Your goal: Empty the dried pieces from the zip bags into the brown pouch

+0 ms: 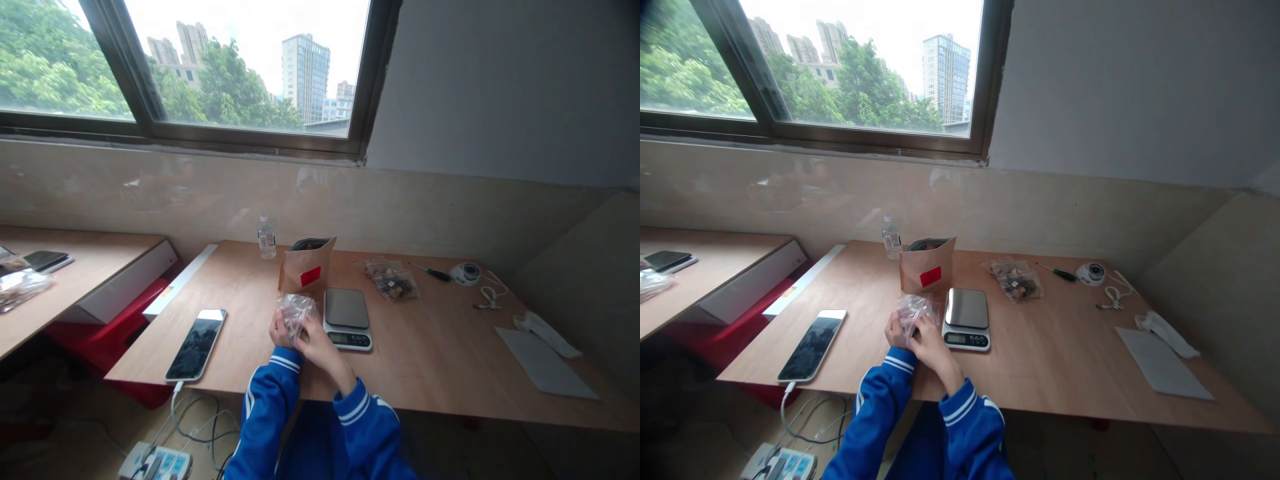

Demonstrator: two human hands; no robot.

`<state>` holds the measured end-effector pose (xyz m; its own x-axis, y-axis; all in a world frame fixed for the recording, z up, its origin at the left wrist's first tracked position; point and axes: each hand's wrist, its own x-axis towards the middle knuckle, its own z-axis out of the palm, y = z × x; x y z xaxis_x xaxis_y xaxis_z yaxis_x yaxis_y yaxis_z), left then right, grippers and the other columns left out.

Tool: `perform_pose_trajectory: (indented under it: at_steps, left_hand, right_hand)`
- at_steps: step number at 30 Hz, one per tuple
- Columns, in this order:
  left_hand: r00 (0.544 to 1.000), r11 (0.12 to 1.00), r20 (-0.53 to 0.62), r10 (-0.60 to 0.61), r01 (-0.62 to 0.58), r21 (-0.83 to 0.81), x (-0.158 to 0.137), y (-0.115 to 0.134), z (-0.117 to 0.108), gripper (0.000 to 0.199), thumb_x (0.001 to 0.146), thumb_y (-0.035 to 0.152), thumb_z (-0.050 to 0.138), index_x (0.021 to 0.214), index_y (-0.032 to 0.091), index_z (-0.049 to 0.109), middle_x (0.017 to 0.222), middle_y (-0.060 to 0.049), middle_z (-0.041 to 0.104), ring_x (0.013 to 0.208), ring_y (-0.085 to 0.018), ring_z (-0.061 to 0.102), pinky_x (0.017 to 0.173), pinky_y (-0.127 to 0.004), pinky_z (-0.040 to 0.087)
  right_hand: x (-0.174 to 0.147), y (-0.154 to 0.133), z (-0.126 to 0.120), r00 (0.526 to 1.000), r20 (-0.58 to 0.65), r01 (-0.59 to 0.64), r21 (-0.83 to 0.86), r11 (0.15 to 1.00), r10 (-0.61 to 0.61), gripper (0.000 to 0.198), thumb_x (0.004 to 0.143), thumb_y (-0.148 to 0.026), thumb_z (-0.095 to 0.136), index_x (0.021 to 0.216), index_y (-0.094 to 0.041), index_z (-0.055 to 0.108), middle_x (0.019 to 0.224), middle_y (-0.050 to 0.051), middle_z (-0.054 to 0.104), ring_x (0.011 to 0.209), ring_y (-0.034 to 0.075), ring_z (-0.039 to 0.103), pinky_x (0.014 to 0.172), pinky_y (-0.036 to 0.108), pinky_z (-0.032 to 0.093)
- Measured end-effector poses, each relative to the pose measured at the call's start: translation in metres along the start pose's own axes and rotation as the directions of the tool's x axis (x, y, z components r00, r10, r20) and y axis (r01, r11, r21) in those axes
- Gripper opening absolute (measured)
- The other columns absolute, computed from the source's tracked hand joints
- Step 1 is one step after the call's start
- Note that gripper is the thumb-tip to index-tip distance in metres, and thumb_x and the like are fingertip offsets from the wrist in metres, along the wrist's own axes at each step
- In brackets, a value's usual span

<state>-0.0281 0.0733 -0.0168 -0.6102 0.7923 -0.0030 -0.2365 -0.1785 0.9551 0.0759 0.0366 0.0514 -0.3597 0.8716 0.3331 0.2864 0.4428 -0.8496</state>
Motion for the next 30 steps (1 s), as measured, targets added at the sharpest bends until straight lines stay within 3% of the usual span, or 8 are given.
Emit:
perform_pose_trajectory:
  at_steps: [5,9,13,17,19,22,24,30]
  left_hand:
    - [1.000,0.999,0.016,-0.027,0.026,0.025,0.001,0.002,0.000,0.035,0.081,0.047,0.046,0.073,0.018,0.064,0.075,-0.010,0.067,0.076,-0.023,0.063,0.075,-0.034,0.049]
    - [0.998,0.997,0.013,-0.066,0.066,0.045,0.000,0.005,0.001,0.034,0.083,0.042,0.044,0.071,0.018,0.064,0.073,-0.011,0.067,0.072,-0.024,0.062,0.071,-0.036,0.049]
    - [0.997,0.995,0.007,-0.077,0.076,0.057,-0.001,0.008,0.002,0.034,0.083,0.042,0.044,0.074,0.018,0.065,0.077,-0.012,0.068,0.077,-0.024,0.062,0.076,-0.037,0.049]
    - [0.998,0.996,-0.012,-0.066,0.066,0.062,-0.003,0.013,0.003,0.035,0.082,0.045,0.044,0.072,0.018,0.065,0.077,-0.012,0.068,0.079,-0.025,0.062,0.077,-0.037,0.048]
    - [0.998,0.996,-0.013,-0.064,0.064,0.065,-0.003,0.014,0.003,0.035,0.081,0.046,0.046,0.068,0.019,0.064,0.074,-0.012,0.067,0.076,-0.025,0.062,0.074,-0.037,0.049]
    - [0.998,0.996,-0.011,-0.063,0.064,0.064,-0.004,0.015,0.003,0.035,0.080,0.047,0.048,0.064,0.020,0.063,0.069,-0.011,0.066,0.069,-0.023,0.061,0.069,-0.036,0.050]
    - [0.998,0.996,-0.012,-0.065,0.066,0.060,-0.004,0.014,0.003,0.036,0.079,0.048,0.048,0.064,0.020,0.063,0.067,-0.010,0.066,0.067,-0.023,0.061,0.067,-0.035,0.050]
    - [0.997,0.997,-0.016,-0.070,0.070,0.045,-0.003,0.013,0.003,0.037,0.081,0.047,0.046,0.065,0.019,0.063,0.068,-0.011,0.065,0.067,-0.022,0.061,0.069,-0.035,0.050]
  right_hand:
    - [-0.001,0.005,-0.004,0.963,-0.203,-0.144,0.166,0.975,0.177,0.019,0.076,-0.016,0.058,0.091,-0.023,0.066,0.095,0.004,0.067,0.090,0.022,0.064,0.082,0.036,0.051]
    - [0.007,-0.004,-0.017,0.925,-0.295,-0.129,0.349,0.928,0.239,0.022,0.075,-0.026,0.066,0.096,-0.022,0.066,0.097,0.006,0.069,0.090,0.022,0.065,0.082,0.035,0.052]
    - [0.041,-0.028,-0.048,0.928,-0.352,0.018,0.377,0.926,0.126,0.024,0.075,-0.031,0.069,0.097,-0.021,0.064,0.096,0.006,0.069,0.089,0.020,0.065,0.082,0.035,0.053]
    - [0.100,-0.050,-0.085,0.861,-0.487,0.223,0.099,0.970,-0.148,0.022,0.082,-0.032,0.063,0.100,-0.022,0.062,0.103,0.007,0.066,0.093,0.019,0.062,0.087,0.035,0.050]
    - [0.127,-0.053,-0.096,0.845,-0.459,0.289,-0.040,0.956,-0.274,0.019,0.084,-0.031,0.059,0.102,-0.022,0.061,0.105,0.007,0.063,0.094,0.019,0.061,0.087,0.034,0.049]
    - [0.150,-0.048,-0.098,0.879,-0.271,0.371,-0.127,0.920,-0.392,0.016,0.086,-0.025,0.054,0.100,-0.022,0.060,0.102,0.006,0.061,0.095,0.018,0.059,0.087,0.032,0.048]
    - [0.152,-0.041,-0.095,0.889,-0.189,0.399,-0.126,0.908,-0.417,0.017,0.086,-0.022,0.050,0.101,-0.020,0.058,0.101,0.007,0.060,0.095,0.018,0.059,0.088,0.032,0.048]
    - [0.142,-0.035,-0.090,0.909,-0.094,0.377,-0.230,0.897,-0.406,0.020,0.087,-0.022,0.045,0.103,-0.019,0.058,0.102,0.008,0.061,0.097,0.020,0.058,0.090,0.035,0.044]
